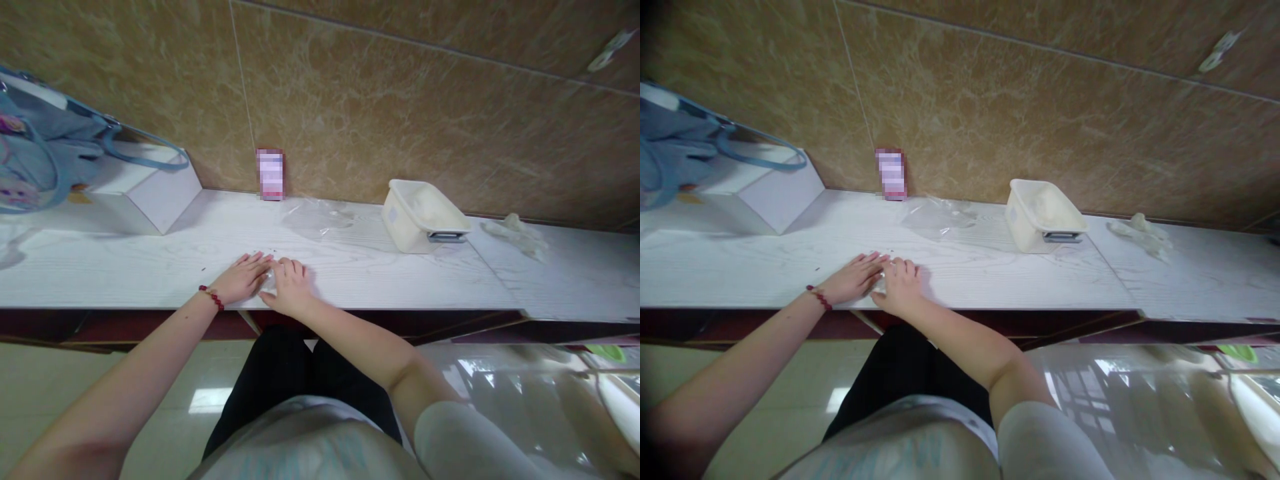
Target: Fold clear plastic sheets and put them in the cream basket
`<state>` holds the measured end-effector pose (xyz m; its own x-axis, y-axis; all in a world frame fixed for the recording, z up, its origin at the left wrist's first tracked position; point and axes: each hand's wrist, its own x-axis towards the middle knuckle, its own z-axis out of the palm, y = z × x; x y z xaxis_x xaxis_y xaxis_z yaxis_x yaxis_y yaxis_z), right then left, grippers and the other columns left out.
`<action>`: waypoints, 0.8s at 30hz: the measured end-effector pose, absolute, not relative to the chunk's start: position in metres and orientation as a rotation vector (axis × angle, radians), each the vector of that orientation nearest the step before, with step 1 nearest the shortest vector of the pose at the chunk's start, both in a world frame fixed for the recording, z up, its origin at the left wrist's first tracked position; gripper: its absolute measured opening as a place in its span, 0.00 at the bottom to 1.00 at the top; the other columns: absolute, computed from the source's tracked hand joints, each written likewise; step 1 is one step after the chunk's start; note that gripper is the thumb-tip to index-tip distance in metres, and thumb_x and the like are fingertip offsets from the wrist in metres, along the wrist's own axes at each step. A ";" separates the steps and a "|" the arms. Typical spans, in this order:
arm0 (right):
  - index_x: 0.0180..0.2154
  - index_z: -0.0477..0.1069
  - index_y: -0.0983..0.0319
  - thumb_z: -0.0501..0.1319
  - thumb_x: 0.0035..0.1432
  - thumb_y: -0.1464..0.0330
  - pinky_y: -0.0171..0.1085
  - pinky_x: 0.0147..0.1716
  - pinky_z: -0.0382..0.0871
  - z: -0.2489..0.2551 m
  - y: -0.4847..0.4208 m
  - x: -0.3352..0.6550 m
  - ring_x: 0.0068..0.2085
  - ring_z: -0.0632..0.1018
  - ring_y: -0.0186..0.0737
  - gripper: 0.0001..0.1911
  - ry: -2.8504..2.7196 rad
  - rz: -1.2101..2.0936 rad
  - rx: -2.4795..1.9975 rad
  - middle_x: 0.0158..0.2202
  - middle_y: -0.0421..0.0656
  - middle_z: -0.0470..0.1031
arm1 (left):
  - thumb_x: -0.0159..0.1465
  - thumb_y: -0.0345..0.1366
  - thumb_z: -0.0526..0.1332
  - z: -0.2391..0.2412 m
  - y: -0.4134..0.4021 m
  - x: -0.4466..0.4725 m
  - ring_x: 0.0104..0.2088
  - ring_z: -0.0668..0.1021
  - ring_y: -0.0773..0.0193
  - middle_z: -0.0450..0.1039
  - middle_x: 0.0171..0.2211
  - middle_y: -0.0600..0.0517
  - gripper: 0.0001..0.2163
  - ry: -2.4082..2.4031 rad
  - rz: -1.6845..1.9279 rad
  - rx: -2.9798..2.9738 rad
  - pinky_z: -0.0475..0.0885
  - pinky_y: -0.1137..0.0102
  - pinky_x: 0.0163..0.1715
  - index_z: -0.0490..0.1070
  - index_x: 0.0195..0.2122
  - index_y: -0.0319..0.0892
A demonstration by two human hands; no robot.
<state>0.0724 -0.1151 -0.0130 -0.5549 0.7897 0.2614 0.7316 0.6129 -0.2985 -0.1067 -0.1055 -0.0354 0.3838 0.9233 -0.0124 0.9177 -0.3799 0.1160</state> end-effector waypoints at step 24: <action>0.60 0.47 0.60 0.42 0.58 0.53 0.56 0.57 0.34 -0.029 -0.113 0.081 0.63 0.45 0.47 0.32 -2.725 0.317 -1.254 0.63 0.48 0.42 | 0.64 0.44 0.38 -0.036 -0.105 -0.108 0.61 0.51 0.62 0.50 0.61 0.51 0.24 1.728 0.023 2.565 0.43 0.63 0.58 0.49 0.60 0.44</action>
